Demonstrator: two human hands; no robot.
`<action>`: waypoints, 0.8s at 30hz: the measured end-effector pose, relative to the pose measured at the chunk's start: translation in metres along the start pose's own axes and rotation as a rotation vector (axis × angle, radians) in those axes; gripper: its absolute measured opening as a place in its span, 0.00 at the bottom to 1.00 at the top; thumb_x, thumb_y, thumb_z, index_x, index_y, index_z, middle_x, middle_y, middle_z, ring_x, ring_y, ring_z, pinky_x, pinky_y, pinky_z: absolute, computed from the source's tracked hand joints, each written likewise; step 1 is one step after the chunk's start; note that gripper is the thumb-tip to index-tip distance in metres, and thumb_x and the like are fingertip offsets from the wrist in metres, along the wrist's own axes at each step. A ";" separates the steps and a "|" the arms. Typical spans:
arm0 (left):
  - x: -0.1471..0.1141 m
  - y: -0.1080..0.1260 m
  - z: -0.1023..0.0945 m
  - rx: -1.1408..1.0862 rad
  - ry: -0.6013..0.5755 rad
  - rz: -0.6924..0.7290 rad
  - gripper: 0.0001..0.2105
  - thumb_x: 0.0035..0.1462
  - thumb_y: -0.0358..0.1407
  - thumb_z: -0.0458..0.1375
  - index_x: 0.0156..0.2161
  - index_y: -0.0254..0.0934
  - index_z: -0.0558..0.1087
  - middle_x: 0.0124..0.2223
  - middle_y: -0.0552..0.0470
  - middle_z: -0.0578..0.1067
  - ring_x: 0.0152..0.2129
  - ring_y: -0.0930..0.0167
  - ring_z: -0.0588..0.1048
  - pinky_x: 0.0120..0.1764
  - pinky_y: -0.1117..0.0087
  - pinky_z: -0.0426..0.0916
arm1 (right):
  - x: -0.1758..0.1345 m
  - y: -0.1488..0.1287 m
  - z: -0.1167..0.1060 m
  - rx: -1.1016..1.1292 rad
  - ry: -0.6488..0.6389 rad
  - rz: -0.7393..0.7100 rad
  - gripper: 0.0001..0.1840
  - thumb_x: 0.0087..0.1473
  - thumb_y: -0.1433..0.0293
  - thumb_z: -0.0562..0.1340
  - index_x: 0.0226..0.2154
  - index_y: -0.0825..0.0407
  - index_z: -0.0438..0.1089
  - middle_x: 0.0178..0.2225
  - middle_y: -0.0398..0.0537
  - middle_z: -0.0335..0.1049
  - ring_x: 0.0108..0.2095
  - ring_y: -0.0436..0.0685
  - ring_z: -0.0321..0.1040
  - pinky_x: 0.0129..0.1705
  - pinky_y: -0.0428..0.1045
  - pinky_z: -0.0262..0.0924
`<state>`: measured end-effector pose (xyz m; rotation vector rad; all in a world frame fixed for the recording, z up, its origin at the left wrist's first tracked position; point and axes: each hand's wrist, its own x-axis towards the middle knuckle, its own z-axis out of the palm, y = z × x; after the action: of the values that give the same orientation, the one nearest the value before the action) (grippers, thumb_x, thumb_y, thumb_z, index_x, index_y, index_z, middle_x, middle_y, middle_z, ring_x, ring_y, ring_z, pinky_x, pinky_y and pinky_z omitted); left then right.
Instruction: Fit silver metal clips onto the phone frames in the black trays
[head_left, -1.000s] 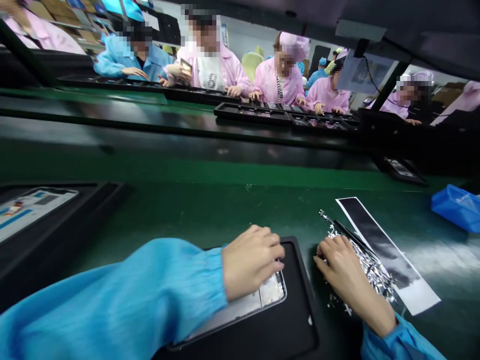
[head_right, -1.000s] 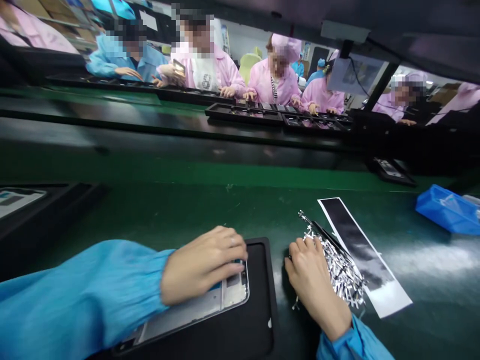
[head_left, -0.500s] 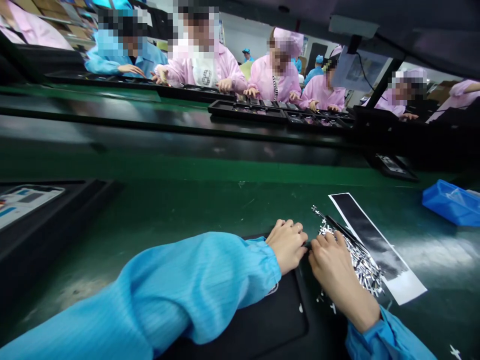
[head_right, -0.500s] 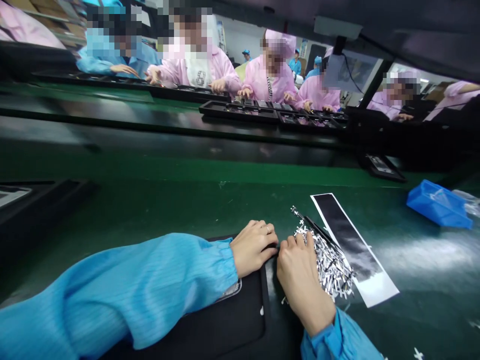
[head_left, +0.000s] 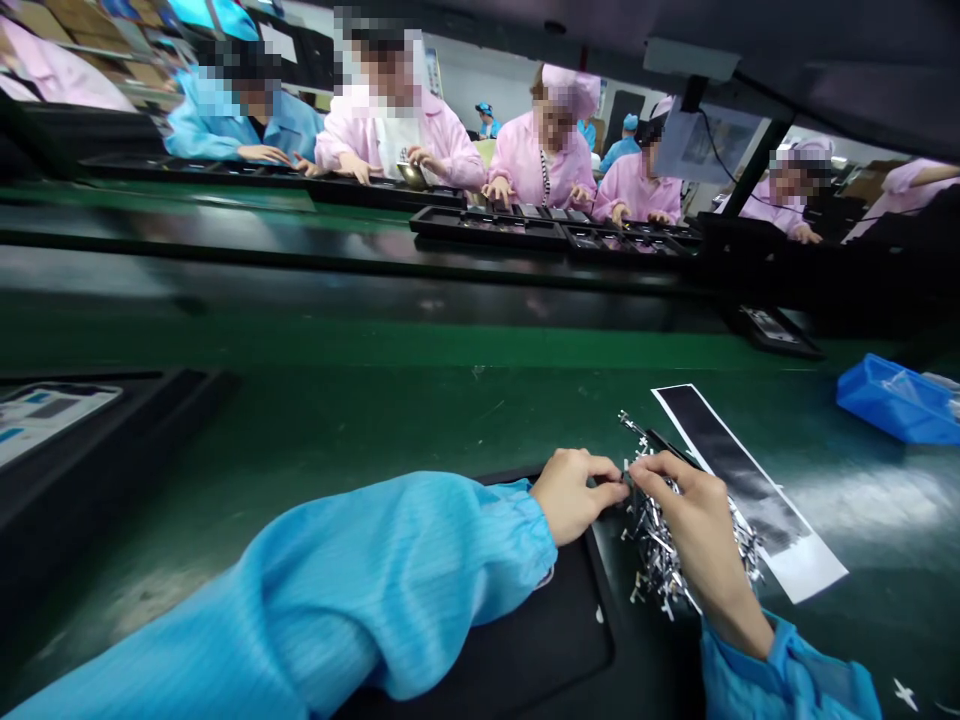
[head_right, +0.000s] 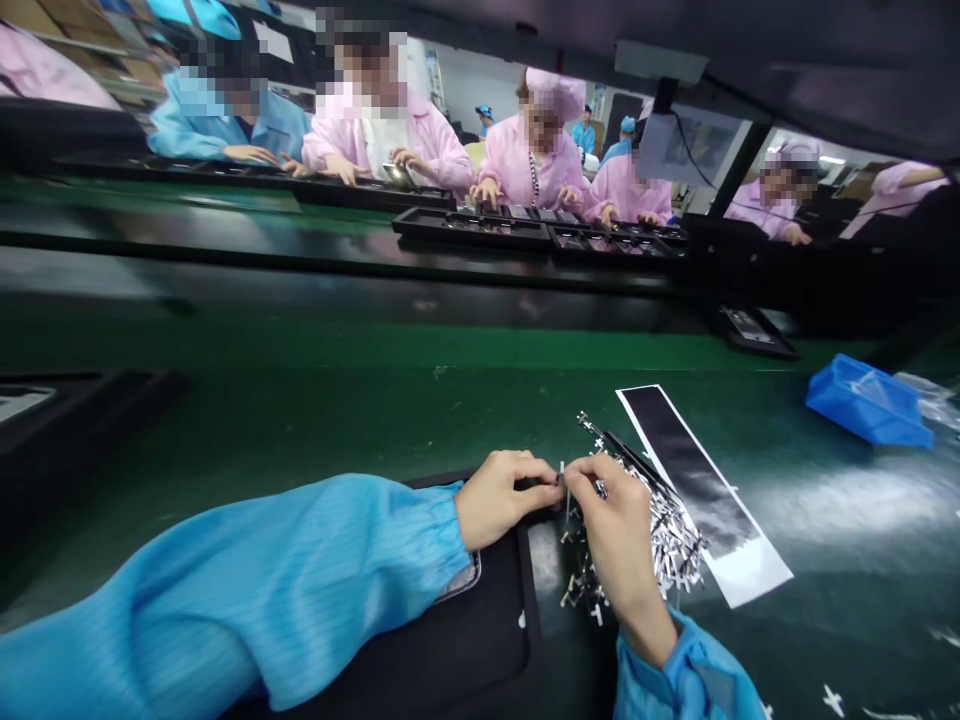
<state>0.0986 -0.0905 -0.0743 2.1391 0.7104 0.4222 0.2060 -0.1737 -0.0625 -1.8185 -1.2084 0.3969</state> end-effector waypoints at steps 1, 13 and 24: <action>0.000 0.001 -0.001 -0.047 0.006 -0.009 0.06 0.48 0.34 0.54 0.26 0.36 0.72 0.24 0.57 0.72 0.26 0.74 0.68 0.34 0.74 0.60 | 0.001 0.001 -0.001 0.053 -0.018 0.024 0.10 0.46 0.65 0.53 0.26 0.52 0.66 0.26 0.42 0.65 0.29 0.50 0.61 0.32 0.45 0.54; -0.004 0.006 -0.006 -0.287 0.040 -0.055 0.05 0.46 0.30 0.55 0.23 0.34 0.72 0.20 0.56 0.72 0.24 0.74 0.68 0.33 0.74 0.60 | 0.004 0.005 -0.009 0.234 -0.104 0.162 0.08 0.43 0.65 0.58 0.23 0.53 0.66 0.24 0.42 0.65 0.31 0.51 0.61 0.35 0.47 0.51; -0.004 0.008 -0.009 -0.333 0.024 -0.010 0.06 0.46 0.30 0.54 0.22 0.33 0.71 0.20 0.55 0.71 0.23 0.74 0.67 0.36 0.73 0.58 | 0.003 0.001 -0.012 0.345 -0.151 0.194 0.08 0.41 0.64 0.60 0.21 0.53 0.66 0.23 0.41 0.64 0.29 0.50 0.59 0.34 0.46 0.50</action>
<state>0.0932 -0.0918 -0.0628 1.8194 0.6162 0.5225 0.2164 -0.1769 -0.0565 -1.6290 -0.9925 0.8136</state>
